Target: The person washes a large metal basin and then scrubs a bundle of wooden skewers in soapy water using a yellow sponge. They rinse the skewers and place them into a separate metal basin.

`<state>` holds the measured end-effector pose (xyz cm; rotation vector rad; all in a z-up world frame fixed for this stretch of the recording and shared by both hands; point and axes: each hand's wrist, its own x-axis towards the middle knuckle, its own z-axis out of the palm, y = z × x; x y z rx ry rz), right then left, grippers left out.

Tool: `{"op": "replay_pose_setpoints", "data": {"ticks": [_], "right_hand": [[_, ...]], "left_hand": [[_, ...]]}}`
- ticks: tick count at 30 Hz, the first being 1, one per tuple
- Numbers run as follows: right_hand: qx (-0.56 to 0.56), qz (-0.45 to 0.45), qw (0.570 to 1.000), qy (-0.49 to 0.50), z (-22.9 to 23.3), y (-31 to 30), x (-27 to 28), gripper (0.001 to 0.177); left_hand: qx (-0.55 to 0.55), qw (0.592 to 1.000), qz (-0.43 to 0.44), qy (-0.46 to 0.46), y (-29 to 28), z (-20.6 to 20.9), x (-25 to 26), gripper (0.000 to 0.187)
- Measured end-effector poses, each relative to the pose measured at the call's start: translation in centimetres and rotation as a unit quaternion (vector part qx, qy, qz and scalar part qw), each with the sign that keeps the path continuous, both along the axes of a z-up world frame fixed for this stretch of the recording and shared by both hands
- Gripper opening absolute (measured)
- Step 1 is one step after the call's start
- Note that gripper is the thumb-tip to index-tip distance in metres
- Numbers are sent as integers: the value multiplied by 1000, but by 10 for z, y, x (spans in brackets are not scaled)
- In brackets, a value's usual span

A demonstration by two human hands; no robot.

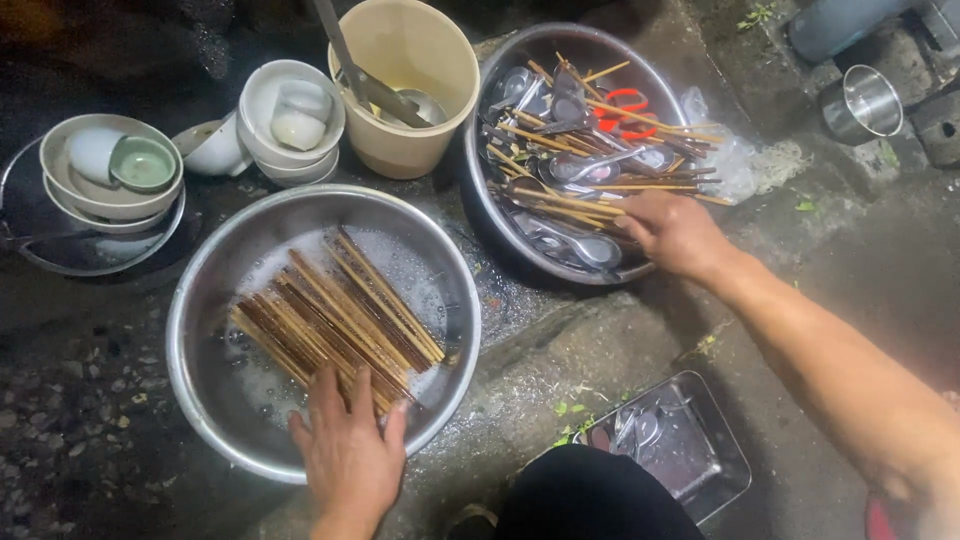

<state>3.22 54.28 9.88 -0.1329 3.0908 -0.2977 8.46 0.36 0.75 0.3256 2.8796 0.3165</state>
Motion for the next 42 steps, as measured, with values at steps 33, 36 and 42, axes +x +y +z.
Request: {"op": "replay_pose_setpoints", "data": {"ticks": [33,36,42], "right_hand": [[157,-24,977,-142,-31,44,-33,115],[173,-27,973,-151,-27,37,-33,111],[223,-48,963,-141,-34,39,-46,96]], "left_hand": [[-7,998,48,-39,12,1,-3,72],[-7,998,50,-39,12,0,-3,72],[-8,997,50,-61,14,6,-5,72]]}}
